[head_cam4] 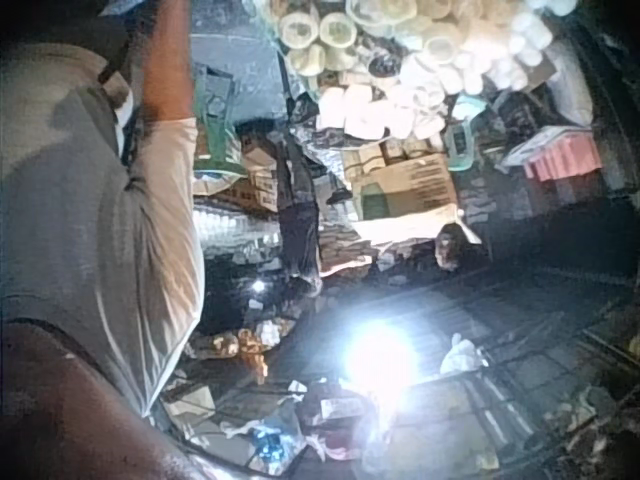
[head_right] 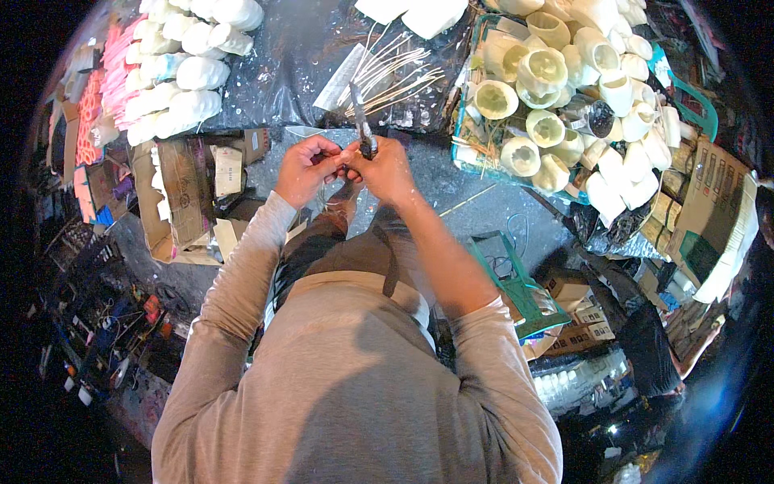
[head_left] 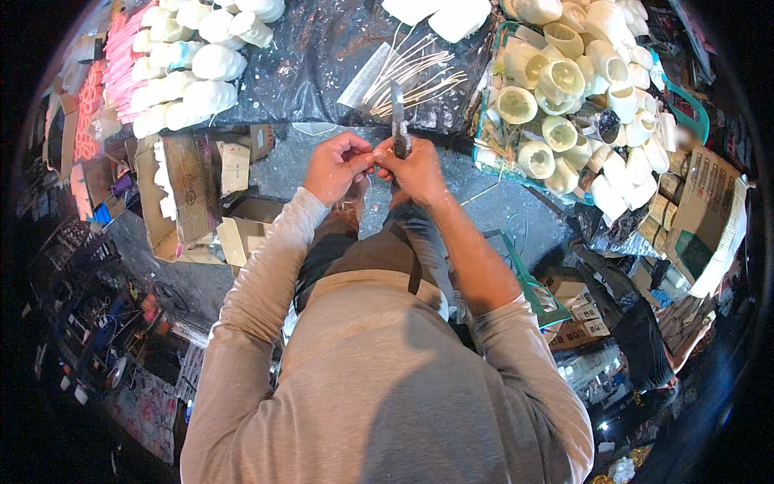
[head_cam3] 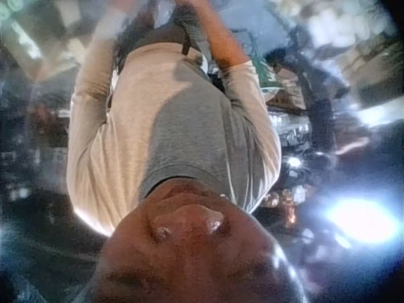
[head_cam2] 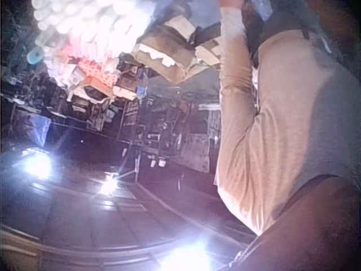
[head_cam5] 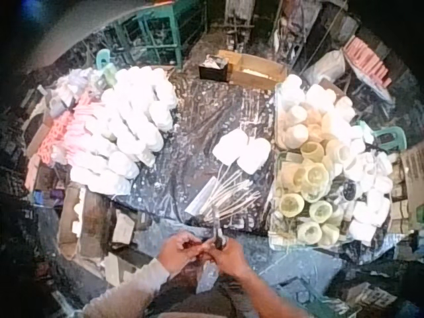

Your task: The person inserts wicks into white cylindrical candle bodies and places them on the table. The person also uses a knife to trim the ends of multiple wicks held together.

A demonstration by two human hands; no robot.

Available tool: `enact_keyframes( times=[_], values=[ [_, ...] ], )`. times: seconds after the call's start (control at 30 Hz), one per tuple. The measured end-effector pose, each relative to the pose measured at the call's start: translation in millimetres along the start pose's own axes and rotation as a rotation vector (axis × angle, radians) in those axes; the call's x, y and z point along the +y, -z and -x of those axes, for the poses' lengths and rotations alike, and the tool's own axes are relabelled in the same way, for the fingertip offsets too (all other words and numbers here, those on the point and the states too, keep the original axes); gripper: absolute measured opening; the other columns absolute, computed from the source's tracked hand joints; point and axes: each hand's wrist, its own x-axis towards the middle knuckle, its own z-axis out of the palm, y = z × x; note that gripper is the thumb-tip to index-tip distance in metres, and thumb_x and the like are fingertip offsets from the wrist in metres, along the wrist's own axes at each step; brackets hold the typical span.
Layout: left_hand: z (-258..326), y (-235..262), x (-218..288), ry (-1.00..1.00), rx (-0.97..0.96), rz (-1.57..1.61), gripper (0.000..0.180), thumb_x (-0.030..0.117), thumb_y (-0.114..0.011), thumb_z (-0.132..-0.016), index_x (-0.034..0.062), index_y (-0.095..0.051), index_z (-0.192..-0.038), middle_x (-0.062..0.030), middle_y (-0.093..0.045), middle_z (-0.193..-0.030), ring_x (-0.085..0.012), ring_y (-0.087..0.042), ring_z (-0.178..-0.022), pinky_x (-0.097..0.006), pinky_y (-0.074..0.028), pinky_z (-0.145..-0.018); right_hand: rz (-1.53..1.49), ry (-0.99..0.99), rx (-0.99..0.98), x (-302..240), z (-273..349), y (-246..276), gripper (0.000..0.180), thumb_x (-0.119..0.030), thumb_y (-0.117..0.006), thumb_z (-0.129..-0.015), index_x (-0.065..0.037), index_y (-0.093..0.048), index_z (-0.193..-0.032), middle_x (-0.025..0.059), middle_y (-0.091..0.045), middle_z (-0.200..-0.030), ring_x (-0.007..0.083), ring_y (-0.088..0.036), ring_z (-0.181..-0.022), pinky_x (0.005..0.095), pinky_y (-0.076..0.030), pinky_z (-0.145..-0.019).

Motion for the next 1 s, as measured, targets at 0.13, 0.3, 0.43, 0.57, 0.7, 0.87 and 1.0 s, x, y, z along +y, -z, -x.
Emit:
enact_keyframes(
  times=[0.13, 0.3, 0.43, 0.57, 0.7, 0.87, 1.0],
  values=[
    [0.7, 8.5, 1.3, 0.041, -0.067, -0.058, 0.025, 0.015, -0.072, -0.097, -0.0018, -0.073, -0.116, -0.0060, -0.074, -0.089, -0.0081, -0.065, -0.070, -0.025, -0.052, -0.062, 0.034, 0.030, 0.085, -14.1, -15.7, 24.7, 0.014, -0.014, -0.077, -0.093, -0.001, -0.072, -0.096, 0.0069, -0.073, -0.075, 0.0120, -0.069, -0.061, 0.0288, -0.056, -0.056],
    [-8.6, 26.9, -1.4, -0.072, 0.078, -0.410, 0.022, 0.012, -0.072, -0.093, -0.0018, -0.077, -0.110, -0.0105, -0.076, -0.088, -0.0136, -0.068, -0.071, -0.030, -0.053, -0.064, 0.273, 0.127, 0.292, -35.2, -57.7, 72.4, 0.015, -0.014, -0.080, -0.089, -0.002, -0.072, -0.093, 0.0057, -0.071, -0.073, 0.0129, -0.067, -0.058, 0.0294, -0.054, -0.052],
    [-33.5, 36.9, -5.5, -0.285, 0.162, -0.670, 0.021, 0.012, -0.075, -0.090, 0.0025, -0.078, -0.108, -0.0161, -0.074, -0.086, -0.0266, -0.071, -0.071, -0.036, -0.055, -0.068, 0.288, 0.125, 0.304, -49.1, -91.3, 95.7, 0.017, -0.015, -0.079, -0.089, 0.001, -0.072, -0.090, 0.0079, -0.071, -0.071, 0.0143, -0.069, -0.059, 0.0301, -0.055, -0.053],
    [-48.8, 31.9, -12.3, -0.355, 0.224, -0.765, 0.021, 0.013, -0.076, -0.090, 0.0031, -0.079, -0.107, -0.0156, -0.074, -0.088, -0.0288, -0.071, -0.072, -0.036, -0.055, -0.068, 0.489, 0.111, 0.391, -59.5, -113.4, 106.7, 0.021, -0.020, -0.079, -0.090, -0.001, -0.072, -0.091, 0.0071, -0.071, -0.071, 0.0141, -0.068, -0.059, 0.0303, -0.054, -0.055],
    [-59.3, 22.5, -22.7, -0.386, 0.299, -0.764, 0.020, 0.015, -0.075, -0.090, 0.0028, -0.079, -0.106, -0.0156, -0.074, -0.090, -0.0304, -0.072, -0.075, -0.038, -0.056, -0.070, 0.659, 0.171, 0.437, -62.6, -125.3, 106.6, 0.025, -0.026, -0.078, -0.090, -0.001, -0.072, -0.090, 0.0092, -0.072, -0.067, 0.0177, -0.071, -0.059, 0.0331, -0.055, -0.058],
    [-66.4, 20.3, -32.4, -0.378, 0.360, -0.725, 0.020, 0.016, -0.074, -0.091, 0.0025, -0.079, -0.104, -0.0155, -0.075, -0.092, -0.0318, -0.073, -0.077, -0.037, -0.056, -0.072, 0.533, 0.213, 0.556, -62.4, -105.7, 99.9, 0.030, -0.029, -0.076, -0.092, 0.001, -0.069, -0.093, 0.0117, -0.071, -0.066, 0.0204, -0.071, -0.058, 0.0363, -0.055, -0.059],
    [-65.7, 18.6, -32.8, -0.371, 0.381, -0.714, 0.021, 0.019, -0.073, -0.091, 0.0026, -0.079, -0.104, -0.0155, -0.075, -0.092, -0.0319, -0.073, -0.079, -0.037, -0.056, -0.072, 0.333, 0.293, 0.556, -43.1, -51.2, 87.7, 0.032, -0.029, -0.072, -0.096, 0.001, -0.065, -0.103, 0.0117, -0.071, -0.071, 0.0206, -0.068, -0.056, 0.0369, -0.055, -0.057]
  ],
)
